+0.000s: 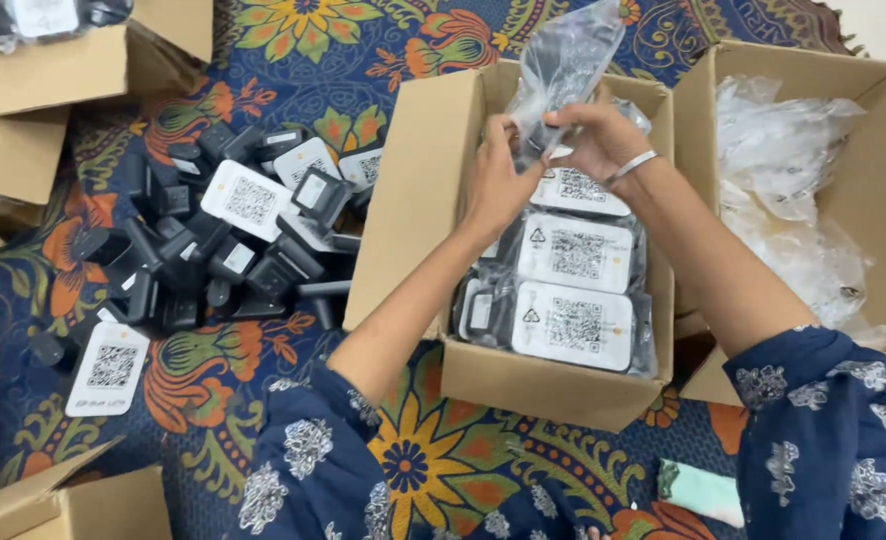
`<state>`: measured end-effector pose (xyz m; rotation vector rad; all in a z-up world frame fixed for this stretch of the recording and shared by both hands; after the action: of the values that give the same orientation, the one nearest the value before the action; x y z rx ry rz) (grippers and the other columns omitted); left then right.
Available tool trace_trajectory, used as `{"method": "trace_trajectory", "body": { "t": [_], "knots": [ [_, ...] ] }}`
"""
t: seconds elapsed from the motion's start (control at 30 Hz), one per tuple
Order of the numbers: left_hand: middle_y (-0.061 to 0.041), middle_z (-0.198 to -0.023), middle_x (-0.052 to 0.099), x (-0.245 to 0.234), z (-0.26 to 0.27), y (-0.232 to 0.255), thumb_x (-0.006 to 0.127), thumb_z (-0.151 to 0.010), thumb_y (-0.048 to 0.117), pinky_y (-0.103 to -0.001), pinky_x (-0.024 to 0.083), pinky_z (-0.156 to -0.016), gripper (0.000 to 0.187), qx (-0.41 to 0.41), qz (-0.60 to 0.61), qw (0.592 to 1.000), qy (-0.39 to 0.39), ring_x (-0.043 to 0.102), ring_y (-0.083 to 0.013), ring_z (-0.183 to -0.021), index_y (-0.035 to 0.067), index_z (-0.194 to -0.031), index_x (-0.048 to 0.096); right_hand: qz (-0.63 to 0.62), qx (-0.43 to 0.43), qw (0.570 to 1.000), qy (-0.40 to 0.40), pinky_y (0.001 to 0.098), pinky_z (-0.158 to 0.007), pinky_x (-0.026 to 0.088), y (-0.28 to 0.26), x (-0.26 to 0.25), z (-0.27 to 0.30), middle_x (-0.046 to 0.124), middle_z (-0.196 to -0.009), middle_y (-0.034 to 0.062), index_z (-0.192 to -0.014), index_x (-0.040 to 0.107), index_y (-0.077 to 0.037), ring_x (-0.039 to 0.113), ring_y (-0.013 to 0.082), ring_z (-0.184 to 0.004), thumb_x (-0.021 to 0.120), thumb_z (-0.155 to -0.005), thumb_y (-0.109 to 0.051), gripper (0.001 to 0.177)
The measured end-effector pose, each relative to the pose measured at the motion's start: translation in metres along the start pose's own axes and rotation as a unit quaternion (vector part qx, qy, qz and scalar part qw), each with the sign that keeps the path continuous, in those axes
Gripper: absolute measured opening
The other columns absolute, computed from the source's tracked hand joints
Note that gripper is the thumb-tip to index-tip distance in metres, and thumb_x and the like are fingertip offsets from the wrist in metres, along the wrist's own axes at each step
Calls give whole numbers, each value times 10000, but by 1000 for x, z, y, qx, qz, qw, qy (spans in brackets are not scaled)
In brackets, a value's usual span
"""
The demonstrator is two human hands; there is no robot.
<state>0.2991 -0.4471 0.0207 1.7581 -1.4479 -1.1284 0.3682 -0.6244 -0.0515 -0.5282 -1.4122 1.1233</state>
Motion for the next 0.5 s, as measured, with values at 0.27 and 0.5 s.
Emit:
{"method": "trace_trajectory", "body": {
  "t": [0.27,0.5],
  "knots": [
    [-156,-1155,654,163,-65,-184,680,-820,84,-392,550,-917,505,-334,352,872,-74,648,-255,-1048,-20,-1273,483,673,-256,692,44,473,-1177,387,-87,-78,-50,401,-1461,269,-1572,174,26,398,481,-1386,1016,-406,-142,1448],
    [-224,-1066,676,96,-57,-167,618,-813,60,-460,495,-971,389,-206,-128,964,104,646,-363,-1042,-20,-1192,583,807,-50,588,19,471,-1129,432,-48,-81,-85,456,-1447,241,-1546,300,-11,449,465,-1354,965,-335,-99,1385]
  ]
}}
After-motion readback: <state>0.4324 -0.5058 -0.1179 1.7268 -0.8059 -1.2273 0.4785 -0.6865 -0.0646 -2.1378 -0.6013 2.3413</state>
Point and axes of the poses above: each hand's wrist, its own z-axis away from the middle knuckle, its own x-axis out of the palm, y = z × x, the point moved 9 cm from there along -z, towards the middle knuckle
